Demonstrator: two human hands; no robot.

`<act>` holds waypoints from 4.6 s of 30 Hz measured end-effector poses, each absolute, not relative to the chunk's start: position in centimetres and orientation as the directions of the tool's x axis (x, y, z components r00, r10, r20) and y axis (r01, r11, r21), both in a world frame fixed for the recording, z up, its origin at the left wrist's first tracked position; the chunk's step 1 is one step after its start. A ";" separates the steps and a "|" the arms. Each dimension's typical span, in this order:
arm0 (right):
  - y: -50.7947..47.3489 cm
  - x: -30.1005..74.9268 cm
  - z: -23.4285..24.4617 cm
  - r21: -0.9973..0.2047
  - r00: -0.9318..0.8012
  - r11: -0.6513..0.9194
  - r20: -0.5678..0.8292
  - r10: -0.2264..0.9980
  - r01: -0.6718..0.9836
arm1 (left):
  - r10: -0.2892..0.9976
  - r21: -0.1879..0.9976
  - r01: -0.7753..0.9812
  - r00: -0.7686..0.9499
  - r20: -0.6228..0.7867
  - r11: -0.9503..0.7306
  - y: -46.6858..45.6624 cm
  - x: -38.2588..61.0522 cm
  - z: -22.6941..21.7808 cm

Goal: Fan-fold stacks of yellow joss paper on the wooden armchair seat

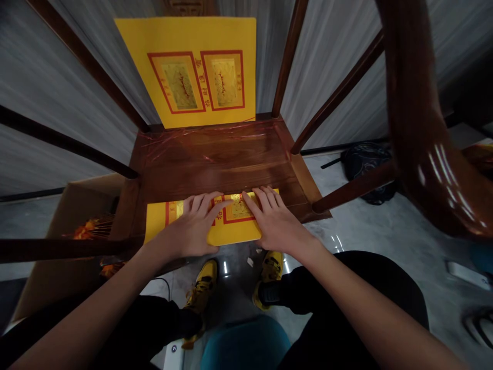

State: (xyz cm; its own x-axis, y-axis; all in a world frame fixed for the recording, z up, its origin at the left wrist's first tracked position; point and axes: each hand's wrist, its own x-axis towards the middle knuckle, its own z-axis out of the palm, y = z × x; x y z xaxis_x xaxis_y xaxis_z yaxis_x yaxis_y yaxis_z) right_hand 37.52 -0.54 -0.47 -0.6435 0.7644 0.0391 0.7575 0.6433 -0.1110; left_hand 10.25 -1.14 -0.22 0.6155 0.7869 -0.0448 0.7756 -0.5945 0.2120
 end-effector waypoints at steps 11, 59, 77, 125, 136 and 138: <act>-1.5 36.4 -1.4 -0.204 -0.710 0.709 0.081 0.700 0.675 | 0.791 0.226 0.770 0.612 0.001 -0.596 -1.8 10.1 -0.9; 7.1 35.3 3.8 -0.168 -0.425 0.391 -0.370 0.826 0.905 | 0.934 0.147 0.973 0.216 -0.284 -0.180 3.1 7.1 3.3; 7.2 35.1 7.7 -0.227 -0.589 0.546 -0.223 0.777 0.807 | 0.936 0.151 0.959 0.271 -0.224 -0.242 1.4 7.3 7.9; 3.3 28.9 -1.0 -0.870 -0.600 0.438 0.230 0.766 0.225 | 0.888 0.468 0.823 0.434 -0.154 -0.321 1.7 2.9 1.6; 3.7 28.9 -0.8 -0.988 -0.483 0.067 -0.007 0.876 0.137 | 0.884 0.324 0.862 0.448 -0.130 -0.390 1.0 3.7 1.7; 3.8 28.7 -0.7 -0.987 -0.489 0.066 -0.014 0.872 0.145 | 0.877 0.266 0.861 0.472 -0.096 -0.434 0.4 4.0 2.3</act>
